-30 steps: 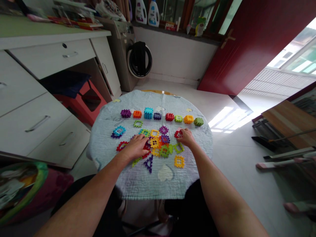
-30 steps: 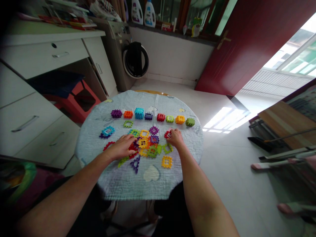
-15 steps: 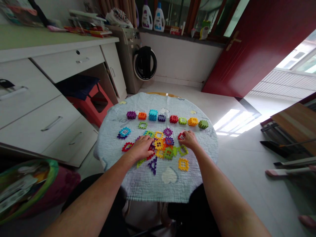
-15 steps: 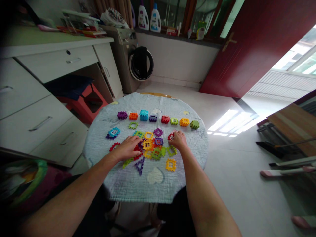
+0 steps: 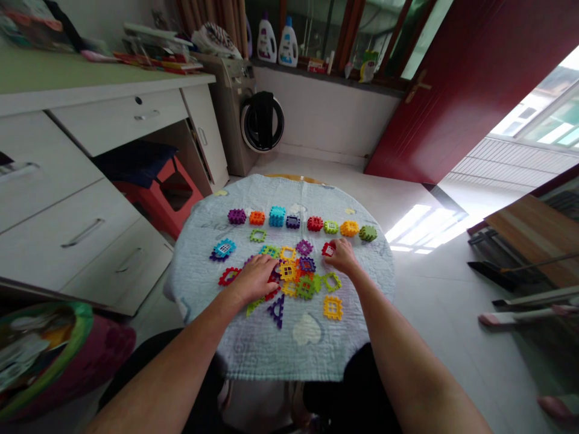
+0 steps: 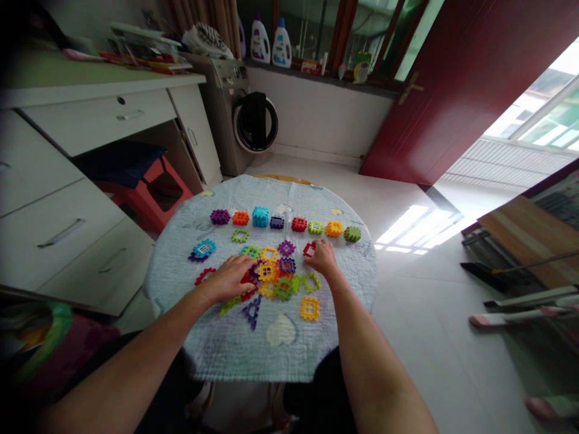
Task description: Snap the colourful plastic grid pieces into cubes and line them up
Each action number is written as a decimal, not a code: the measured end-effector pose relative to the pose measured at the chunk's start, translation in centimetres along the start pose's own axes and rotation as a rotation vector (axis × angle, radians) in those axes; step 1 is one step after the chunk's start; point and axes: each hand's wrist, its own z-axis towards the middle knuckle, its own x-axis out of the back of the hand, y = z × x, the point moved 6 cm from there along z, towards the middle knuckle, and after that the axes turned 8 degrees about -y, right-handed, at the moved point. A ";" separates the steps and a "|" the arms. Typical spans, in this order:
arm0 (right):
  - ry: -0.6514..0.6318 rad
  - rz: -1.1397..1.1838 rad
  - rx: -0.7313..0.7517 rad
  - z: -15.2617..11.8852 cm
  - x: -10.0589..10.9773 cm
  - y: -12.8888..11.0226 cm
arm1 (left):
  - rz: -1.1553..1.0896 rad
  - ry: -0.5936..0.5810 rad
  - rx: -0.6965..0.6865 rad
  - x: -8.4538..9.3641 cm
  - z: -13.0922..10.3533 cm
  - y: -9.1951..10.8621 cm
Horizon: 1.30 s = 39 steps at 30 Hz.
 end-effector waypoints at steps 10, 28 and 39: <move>0.047 -0.062 0.101 9.1 4.7 -3.1 | -0.031 0.014 -0.008 0.0 0.1 -0.5; -0.160 -0.185 0.105 12.0 2.3 -4.3 | -0.067 0.028 -0.012 0.2 -0.1 -0.4; 0.016 -0.005 0.241 4.0 3.6 -4.6 | -0.015 0.045 -0.033 -0.2 0.2 -0.6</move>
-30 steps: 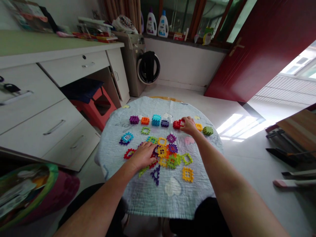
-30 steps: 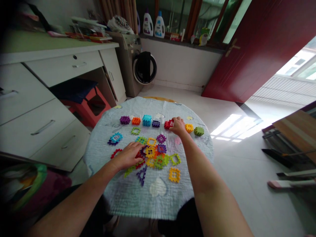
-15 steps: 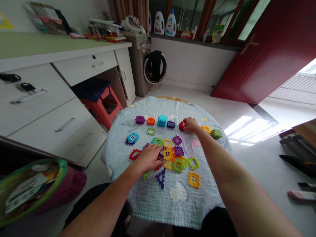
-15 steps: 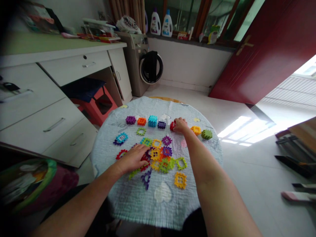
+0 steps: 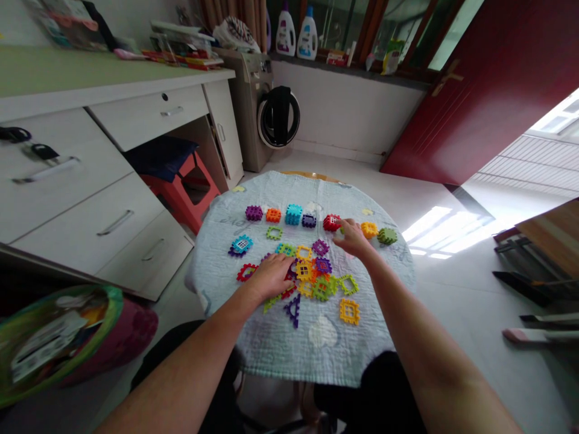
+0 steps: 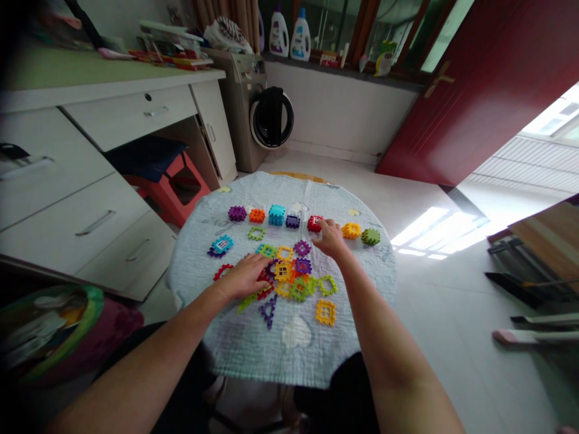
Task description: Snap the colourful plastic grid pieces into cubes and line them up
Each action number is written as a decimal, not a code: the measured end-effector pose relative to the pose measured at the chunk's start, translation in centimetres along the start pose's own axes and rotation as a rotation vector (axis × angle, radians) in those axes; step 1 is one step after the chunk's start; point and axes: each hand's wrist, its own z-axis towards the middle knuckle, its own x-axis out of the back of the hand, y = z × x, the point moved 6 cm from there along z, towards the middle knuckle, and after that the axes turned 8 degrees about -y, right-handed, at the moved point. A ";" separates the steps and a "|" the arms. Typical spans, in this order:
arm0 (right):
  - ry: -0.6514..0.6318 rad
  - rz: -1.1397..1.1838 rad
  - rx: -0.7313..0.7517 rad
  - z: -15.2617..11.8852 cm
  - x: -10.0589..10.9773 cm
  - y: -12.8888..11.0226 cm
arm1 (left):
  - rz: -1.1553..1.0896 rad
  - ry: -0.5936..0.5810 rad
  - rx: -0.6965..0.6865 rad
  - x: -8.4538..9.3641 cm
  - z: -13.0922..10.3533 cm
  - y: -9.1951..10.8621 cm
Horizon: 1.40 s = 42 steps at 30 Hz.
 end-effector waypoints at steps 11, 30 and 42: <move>-0.216 0.046 0.022 -10.1 -3.9 -4.4 | 0.084 -0.068 0.028 -0.2 -1.0 0.2; -0.142 0.043 0.013 -7.1 -4.2 -3.6 | 0.084 0.080 0.156 -0.5 0.3 -0.1; 0.045 0.103 -0.149 -7.6 -2.9 0.0 | 0.093 0.227 0.224 -0.8 0.4 0.7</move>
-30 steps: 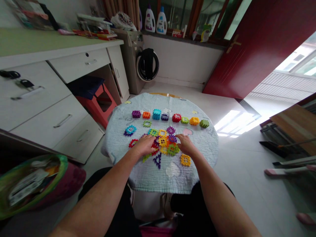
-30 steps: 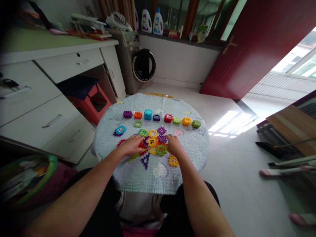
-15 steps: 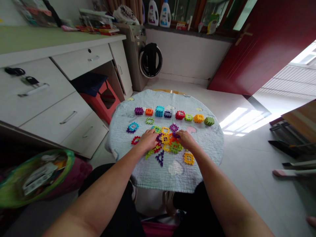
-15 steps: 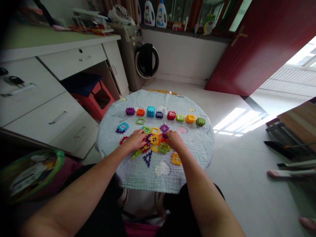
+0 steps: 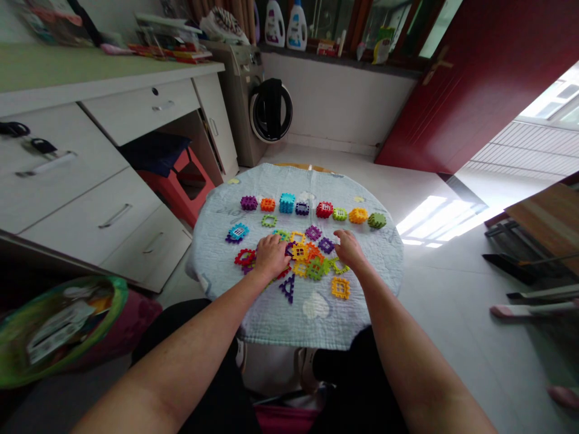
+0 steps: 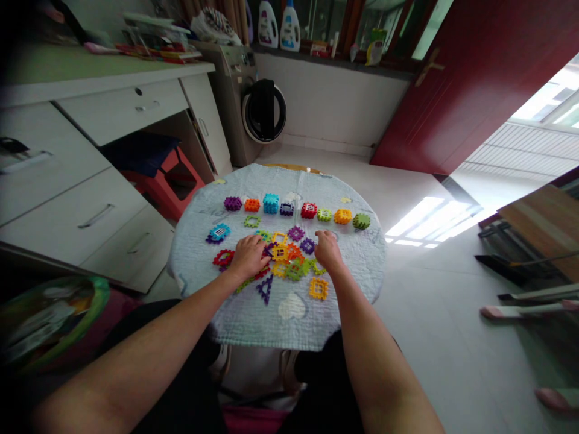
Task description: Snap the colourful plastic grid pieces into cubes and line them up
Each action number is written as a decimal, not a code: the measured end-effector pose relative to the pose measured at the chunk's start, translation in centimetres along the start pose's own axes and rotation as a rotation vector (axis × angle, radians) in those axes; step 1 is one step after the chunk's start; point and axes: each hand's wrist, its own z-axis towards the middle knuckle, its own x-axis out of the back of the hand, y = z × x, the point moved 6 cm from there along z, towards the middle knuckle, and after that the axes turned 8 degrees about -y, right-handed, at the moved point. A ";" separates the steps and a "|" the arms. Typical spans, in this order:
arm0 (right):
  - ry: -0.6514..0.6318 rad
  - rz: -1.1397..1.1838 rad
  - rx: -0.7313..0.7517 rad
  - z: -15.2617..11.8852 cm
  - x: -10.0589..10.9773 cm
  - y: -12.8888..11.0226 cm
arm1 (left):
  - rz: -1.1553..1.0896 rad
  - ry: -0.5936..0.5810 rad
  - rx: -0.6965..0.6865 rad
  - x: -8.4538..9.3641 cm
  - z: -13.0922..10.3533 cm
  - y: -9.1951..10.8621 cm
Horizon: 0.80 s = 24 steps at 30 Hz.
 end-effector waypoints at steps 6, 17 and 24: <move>-0.091 0.031 0.225 -1.3 -1.4 -5.2 | -0.020 0.021 0.031 0.0 0.2 0.1; -0.157 -0.027 0.246 -1.1 -4.0 -9.4 | -0.200 0.049 0.024 0.4 0.5 0.3; -0.167 0.072 0.232 -1.1 -3.9 -8.4 | -0.424 0.066 -0.009 0.6 1.1 0.1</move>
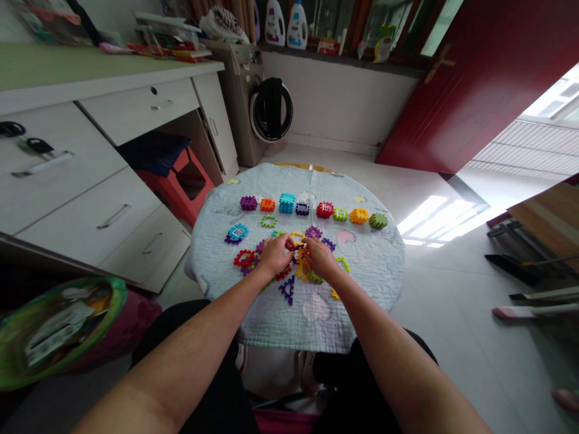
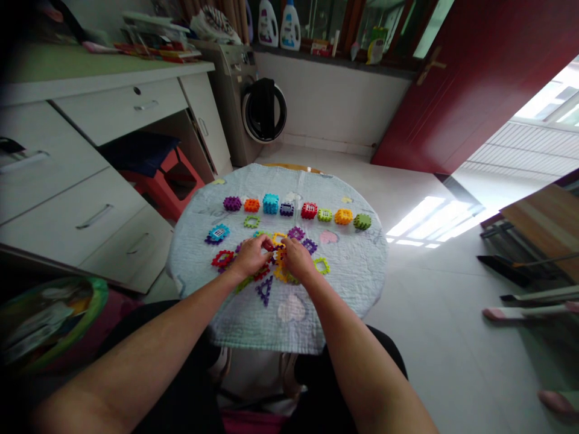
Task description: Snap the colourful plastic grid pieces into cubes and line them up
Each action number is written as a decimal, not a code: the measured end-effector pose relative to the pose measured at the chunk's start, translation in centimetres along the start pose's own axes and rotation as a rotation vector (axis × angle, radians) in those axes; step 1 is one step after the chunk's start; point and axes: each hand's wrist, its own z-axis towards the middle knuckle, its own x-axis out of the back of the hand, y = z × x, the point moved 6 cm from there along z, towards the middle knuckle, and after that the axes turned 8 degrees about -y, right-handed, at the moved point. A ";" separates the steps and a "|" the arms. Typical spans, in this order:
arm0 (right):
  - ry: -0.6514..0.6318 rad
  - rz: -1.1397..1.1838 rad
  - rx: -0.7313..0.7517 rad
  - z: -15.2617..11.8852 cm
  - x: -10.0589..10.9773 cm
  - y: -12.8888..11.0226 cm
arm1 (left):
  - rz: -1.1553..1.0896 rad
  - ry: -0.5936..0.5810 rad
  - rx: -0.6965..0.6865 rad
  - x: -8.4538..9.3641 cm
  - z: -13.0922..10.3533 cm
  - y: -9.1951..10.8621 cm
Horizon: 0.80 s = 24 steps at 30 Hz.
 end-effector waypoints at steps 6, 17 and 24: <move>0.117 0.096 -0.046 -0.3 1.2 0.4 | 0.142 -0.030 0.086 0.3 0.5 -1.7; 0.005 0.062 -0.018 -0.5 0.2 -0.7 | 0.348 0.054 0.111 1.2 0.0 -1.5; 0.062 0.112 -0.014 -0.7 1.0 -0.6 | 0.218 0.120 0.085 1.6 0.2 -1.5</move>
